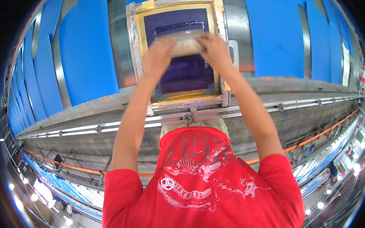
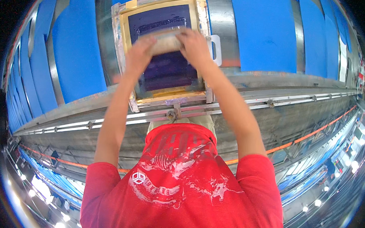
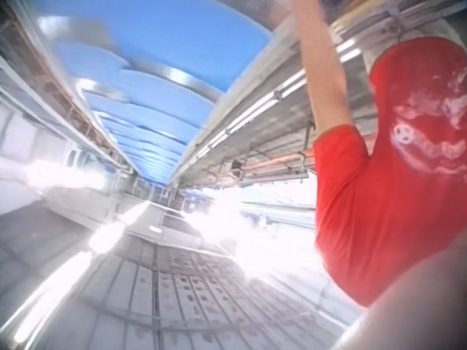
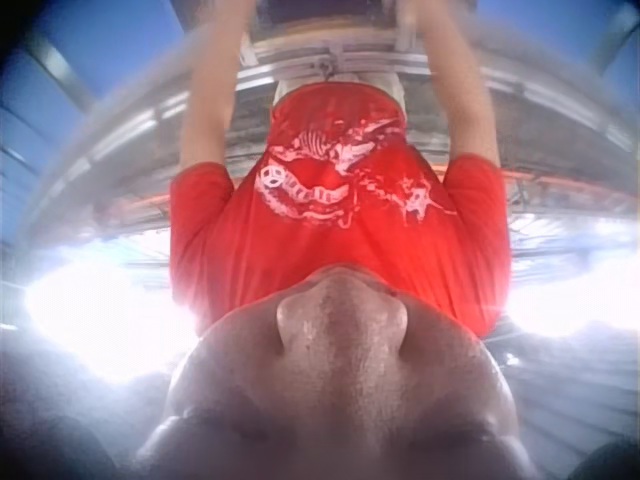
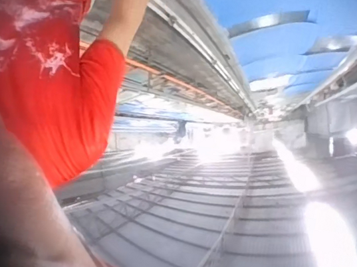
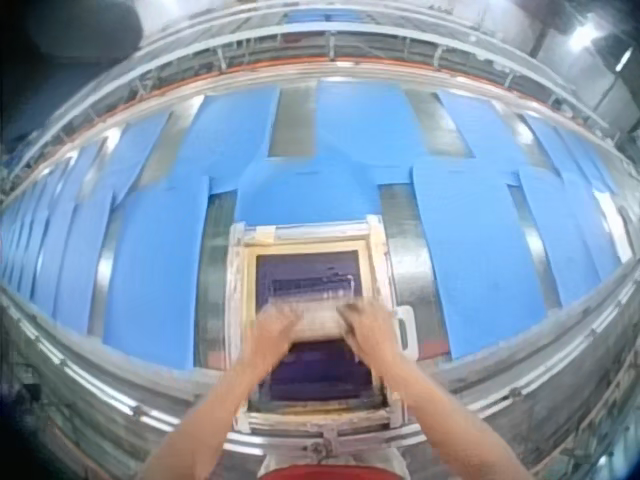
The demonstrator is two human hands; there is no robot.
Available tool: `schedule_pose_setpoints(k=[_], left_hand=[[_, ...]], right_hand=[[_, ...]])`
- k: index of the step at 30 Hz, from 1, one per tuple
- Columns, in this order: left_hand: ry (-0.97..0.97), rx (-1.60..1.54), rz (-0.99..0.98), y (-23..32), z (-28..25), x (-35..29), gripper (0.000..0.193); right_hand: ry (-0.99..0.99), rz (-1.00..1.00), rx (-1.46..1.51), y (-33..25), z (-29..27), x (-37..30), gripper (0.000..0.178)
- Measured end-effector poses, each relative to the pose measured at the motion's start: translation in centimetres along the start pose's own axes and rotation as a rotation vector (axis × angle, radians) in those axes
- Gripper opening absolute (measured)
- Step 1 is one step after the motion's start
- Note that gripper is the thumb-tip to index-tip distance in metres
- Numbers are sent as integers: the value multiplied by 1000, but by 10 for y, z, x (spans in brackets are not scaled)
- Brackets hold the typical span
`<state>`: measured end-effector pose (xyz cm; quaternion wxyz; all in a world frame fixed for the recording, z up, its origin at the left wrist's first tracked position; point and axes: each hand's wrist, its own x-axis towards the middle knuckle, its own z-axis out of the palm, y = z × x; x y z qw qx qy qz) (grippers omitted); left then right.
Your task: The person uses a squeegee to pull purple ink across a screen-printing frame over blue fabric pieces on a conveyor. They repeatedly reload ink and wipe the screen, then move the frame to a side table to add more ink from a container before returning to continue printing.
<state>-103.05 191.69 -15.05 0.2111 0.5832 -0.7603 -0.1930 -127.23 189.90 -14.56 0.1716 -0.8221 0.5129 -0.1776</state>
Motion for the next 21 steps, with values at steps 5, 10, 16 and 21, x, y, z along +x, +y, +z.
schedule_pose_setpoints(k=[5, 10, 16, 21], left_hand=[[-84, 9, 43, 23, 1, -94, 52], [-156, -168, -31, 5, -31, -9, 42], [-109, -30, -90, -16, -22, 66, 46], [-12, 28, -29, 14, 3, -52, 43]], right_hand=[[-101, 66, 42, -47, -8, -87, 47], [-110, 23, -2, -16, -39, -3, 36], [-50, 76, 92, 27, -12, 64, 36], [-41, 23, 116, -17, -6, -49, 42]])
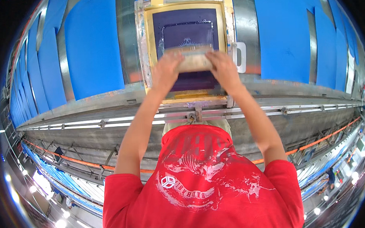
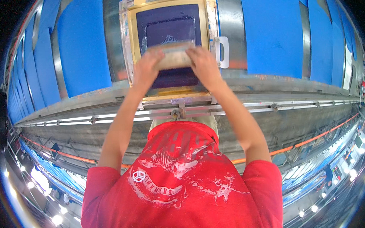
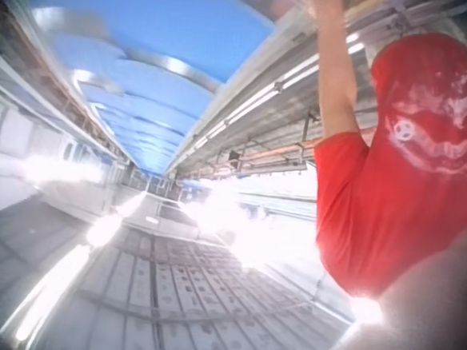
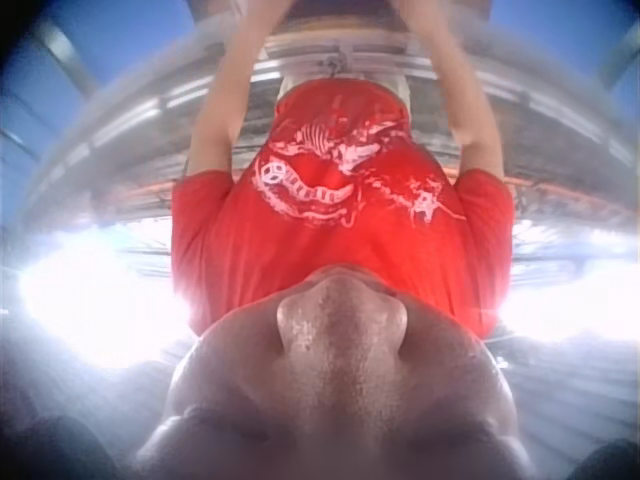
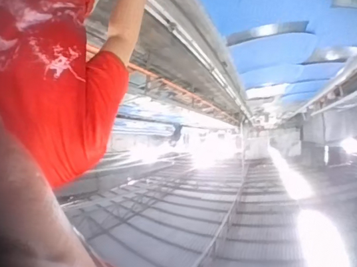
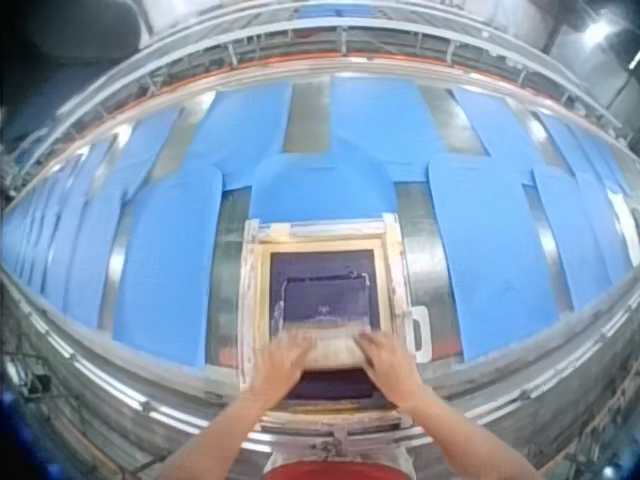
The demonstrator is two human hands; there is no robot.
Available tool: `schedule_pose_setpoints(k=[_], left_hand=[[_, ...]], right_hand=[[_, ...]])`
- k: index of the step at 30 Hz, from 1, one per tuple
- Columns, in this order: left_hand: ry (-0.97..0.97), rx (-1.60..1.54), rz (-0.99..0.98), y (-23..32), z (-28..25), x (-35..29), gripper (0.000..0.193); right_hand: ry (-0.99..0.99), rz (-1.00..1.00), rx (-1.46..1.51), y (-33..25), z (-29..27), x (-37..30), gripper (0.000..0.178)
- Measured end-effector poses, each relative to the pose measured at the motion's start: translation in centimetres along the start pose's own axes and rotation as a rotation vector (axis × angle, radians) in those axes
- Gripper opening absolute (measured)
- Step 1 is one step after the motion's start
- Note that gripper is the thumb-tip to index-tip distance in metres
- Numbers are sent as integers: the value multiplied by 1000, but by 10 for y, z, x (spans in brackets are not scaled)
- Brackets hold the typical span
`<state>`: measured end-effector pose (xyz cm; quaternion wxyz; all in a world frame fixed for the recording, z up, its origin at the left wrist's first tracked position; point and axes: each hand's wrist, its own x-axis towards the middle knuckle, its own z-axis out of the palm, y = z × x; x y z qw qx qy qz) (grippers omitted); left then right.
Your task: The person uses a squeegee to pull purple ink across a screen-printing frame over blue fabric pieces on a conveyor. They repeatedly reload ink and wipe the screen, then move the frame to a side table to add more ink from a container before returning to continue printing.
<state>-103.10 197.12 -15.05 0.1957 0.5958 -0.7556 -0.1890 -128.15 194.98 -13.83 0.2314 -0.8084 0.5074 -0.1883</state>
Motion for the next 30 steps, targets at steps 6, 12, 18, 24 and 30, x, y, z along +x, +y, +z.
schedule_pose_setpoints(k=[6, 12, 18, 24, 30], left_hand=[[-111, -185, -37, -5, -24, 21, 42], [-156, -50, -64, -32, -31, 140, 41], [-27, -97, 53, 2, -10, 37, 39], [-39, -145, 68, 22, -5, -30, 46], [-39, -141, 87, 21, -2, -38, 52]], right_hand=[[-1, -21, -8, -5, -25, 24, 37], [55, 17, 31, 46, -24, 121, 28], [85, 6, 58, 15, -1, 11, 40], [18, 204, 242, 13, -29, -33, 44], [287, 600, 246, 101, -25, 13, 39]])
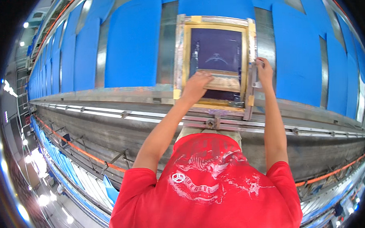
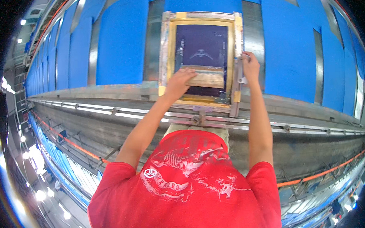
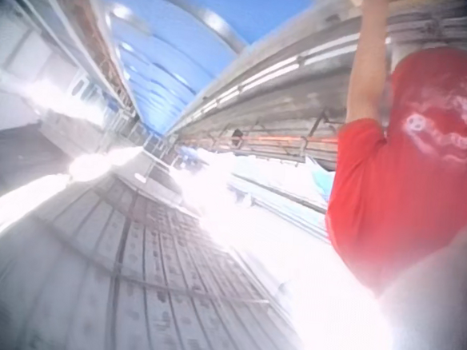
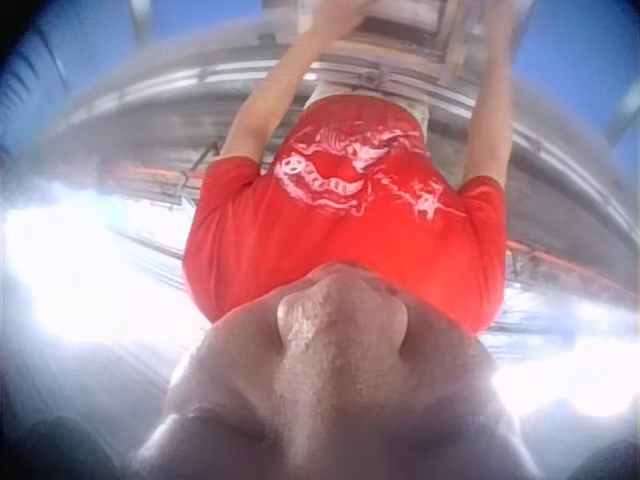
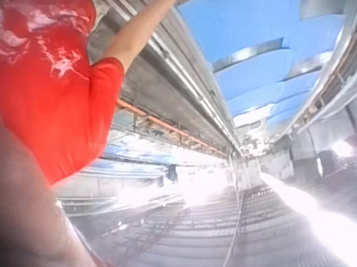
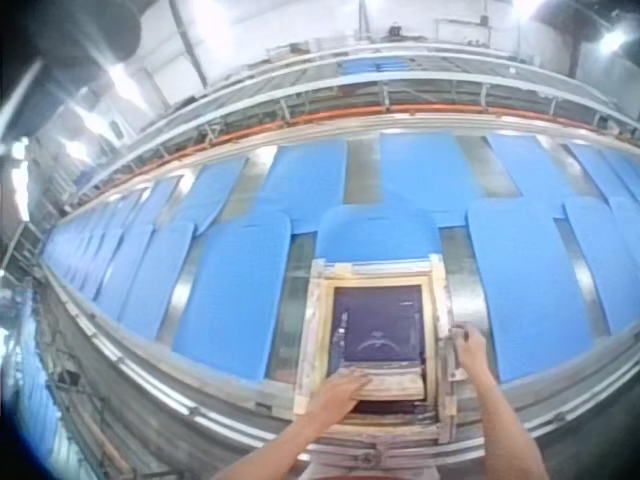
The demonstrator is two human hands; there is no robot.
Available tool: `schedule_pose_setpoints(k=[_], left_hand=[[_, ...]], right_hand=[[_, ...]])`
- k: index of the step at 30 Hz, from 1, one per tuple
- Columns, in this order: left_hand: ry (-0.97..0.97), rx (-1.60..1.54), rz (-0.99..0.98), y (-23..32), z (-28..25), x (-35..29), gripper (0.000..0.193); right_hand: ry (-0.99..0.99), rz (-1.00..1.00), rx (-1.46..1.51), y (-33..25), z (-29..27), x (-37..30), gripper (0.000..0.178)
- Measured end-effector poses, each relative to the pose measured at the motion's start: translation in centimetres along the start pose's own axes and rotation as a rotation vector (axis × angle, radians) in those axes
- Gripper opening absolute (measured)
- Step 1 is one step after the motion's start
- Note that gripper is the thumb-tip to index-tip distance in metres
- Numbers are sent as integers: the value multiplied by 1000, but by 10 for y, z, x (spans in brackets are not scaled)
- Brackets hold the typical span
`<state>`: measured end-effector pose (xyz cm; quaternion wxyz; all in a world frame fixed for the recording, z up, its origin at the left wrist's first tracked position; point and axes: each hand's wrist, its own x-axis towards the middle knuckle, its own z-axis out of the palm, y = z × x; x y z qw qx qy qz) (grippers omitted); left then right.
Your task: The person uses a squeegee to pull purple ink across a screen-printing frame over blue fabric pieces on a conveyor. They repeatedly reload ink and wipe the screen, then move the frame to a side table to add more ink from a container before returning to continue printing.
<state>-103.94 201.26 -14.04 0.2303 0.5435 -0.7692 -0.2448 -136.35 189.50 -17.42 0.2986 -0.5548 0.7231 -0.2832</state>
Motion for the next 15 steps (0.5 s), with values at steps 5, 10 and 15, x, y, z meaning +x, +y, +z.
schedule_pose_setpoints(k=[5, 10, 15], left_hand=[[48, -57, 16, 8, -18, -25, 57], [146, -82, 17, -34, -83, -69, 57], [83, -22, -76, -144, -178, -135, 59]], right_hand=[[196, -181, 16, -46, -1, -11, 33], [241, -241, 19, -131, 45, -48, 32], [197, -239, 101, -211, 191, -101, 32]])
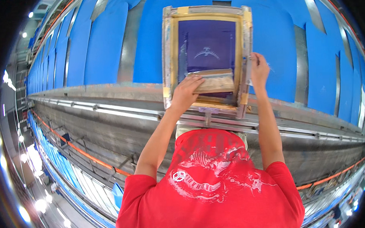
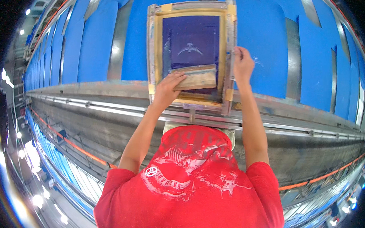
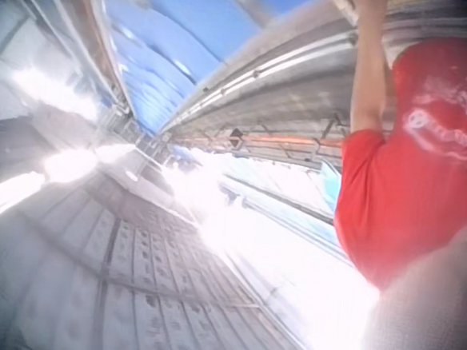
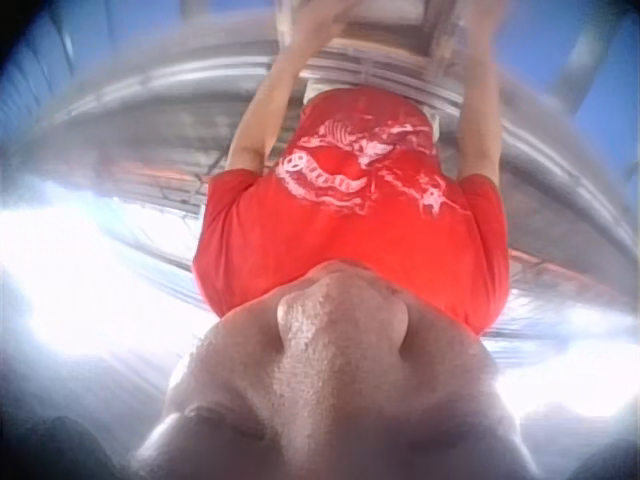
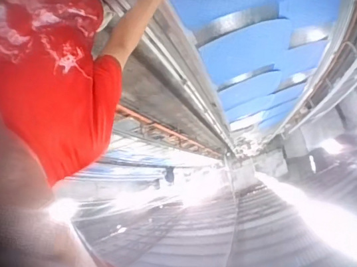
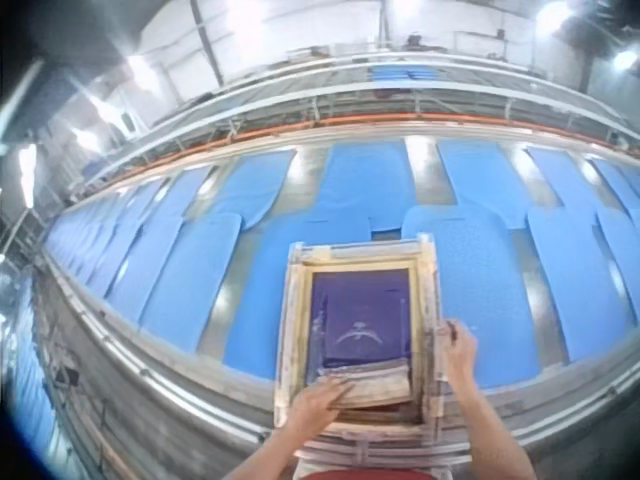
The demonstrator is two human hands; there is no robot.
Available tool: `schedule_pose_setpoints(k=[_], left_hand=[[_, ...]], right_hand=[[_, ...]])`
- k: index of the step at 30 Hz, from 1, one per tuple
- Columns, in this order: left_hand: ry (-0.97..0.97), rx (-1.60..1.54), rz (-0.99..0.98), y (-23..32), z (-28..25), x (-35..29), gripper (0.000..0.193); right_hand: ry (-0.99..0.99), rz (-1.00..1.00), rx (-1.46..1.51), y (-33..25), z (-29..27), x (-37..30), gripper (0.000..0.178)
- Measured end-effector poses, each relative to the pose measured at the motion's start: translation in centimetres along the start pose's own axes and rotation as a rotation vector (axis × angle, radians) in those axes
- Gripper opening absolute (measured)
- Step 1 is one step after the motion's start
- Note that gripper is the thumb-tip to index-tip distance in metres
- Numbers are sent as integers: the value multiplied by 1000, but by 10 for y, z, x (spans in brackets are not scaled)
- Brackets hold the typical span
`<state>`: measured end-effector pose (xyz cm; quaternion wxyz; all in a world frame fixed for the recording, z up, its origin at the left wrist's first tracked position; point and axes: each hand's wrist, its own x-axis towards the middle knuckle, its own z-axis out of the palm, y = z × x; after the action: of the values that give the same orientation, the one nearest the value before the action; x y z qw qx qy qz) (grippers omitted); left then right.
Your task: The person uses a squeegee to pull purple ink across a screen-printing frame over blue fabric pieces on a conveyor. They repeatedly reload ink and wipe the screen, then move the frame to a side table to add more ink from a container before returning to continue printing.
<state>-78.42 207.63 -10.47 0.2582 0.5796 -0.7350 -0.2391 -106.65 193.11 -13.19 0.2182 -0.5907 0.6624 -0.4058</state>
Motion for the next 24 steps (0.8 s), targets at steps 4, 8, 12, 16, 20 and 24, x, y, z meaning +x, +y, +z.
schedule_pose_setpoints(k=[4, 8, 12, 16, 20, 24], left_hand=[[-50, 61, -38, -72, -55, -21, 62], [-59, 98, -21, -102, -72, -38, 63], [-40, 77, -8, -119, -91, -74, 60], [-181, 132, 79, -126, -94, -105, 60], [-77, 156, 117, -141, -82, -76, 54], [-9, 102, 36, -165, -87, 24, 43]], right_hand=[[-30, 126, 48, -32, 76, -34, 32], [-13, 95, 29, -46, 102, -46, 29], [-1, 53, 10, -55, 127, -54, 27], [-22, 128, -32, -52, 140, -57, 27], [-154, 130, -123, -56, 125, -48, 31], [-214, -243, -456, -93, 107, -22, 38]])
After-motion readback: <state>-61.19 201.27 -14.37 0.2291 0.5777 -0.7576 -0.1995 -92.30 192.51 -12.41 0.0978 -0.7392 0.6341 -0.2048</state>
